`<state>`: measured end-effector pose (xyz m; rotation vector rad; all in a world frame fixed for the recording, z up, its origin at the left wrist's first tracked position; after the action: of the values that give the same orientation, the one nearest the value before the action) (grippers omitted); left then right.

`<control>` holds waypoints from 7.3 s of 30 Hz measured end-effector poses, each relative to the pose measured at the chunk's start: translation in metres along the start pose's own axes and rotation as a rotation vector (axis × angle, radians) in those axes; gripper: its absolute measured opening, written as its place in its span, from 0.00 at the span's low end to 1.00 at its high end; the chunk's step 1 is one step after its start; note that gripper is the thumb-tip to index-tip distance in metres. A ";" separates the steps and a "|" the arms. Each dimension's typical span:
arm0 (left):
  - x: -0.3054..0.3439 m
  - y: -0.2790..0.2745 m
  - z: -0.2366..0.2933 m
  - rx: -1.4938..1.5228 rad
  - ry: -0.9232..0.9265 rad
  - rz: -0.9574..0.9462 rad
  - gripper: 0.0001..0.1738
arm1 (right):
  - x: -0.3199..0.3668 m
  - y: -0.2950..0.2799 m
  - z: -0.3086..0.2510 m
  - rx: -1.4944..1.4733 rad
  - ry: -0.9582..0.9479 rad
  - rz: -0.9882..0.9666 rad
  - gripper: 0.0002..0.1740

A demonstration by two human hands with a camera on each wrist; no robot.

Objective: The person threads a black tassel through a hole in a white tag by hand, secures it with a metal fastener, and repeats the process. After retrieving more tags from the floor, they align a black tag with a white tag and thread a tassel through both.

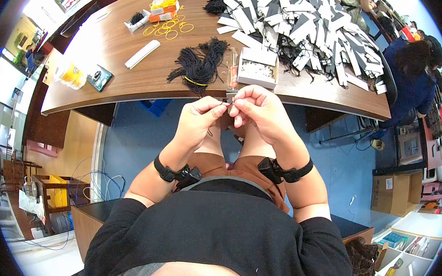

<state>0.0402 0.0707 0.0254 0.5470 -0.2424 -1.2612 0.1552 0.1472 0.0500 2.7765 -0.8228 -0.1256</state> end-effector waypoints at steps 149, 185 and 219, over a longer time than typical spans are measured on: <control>-0.002 0.012 -0.036 0.540 -0.483 -0.115 0.03 | 0.030 0.005 -0.004 0.684 -0.413 0.386 0.07; -0.003 0.016 0.004 -0.313 0.019 -0.082 0.08 | 0.026 -0.028 0.015 0.072 -0.090 0.292 0.08; -0.007 0.009 -0.001 -0.253 0.015 -0.086 0.08 | 0.030 -0.021 0.008 0.437 -0.108 0.306 0.03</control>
<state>0.0465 0.0791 0.0299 0.3520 -0.0457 -1.3476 0.1903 0.1466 0.0368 3.0066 -1.4432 -0.0433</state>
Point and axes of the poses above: each hand's wrist, its own x-axis away from the middle knuckle, its own y-axis out of the palm, z = x × y, the point moved 7 cm from there along -x, towards the middle knuckle, and after that the axes turned 13 degrees about x, right-handed, at the moved point
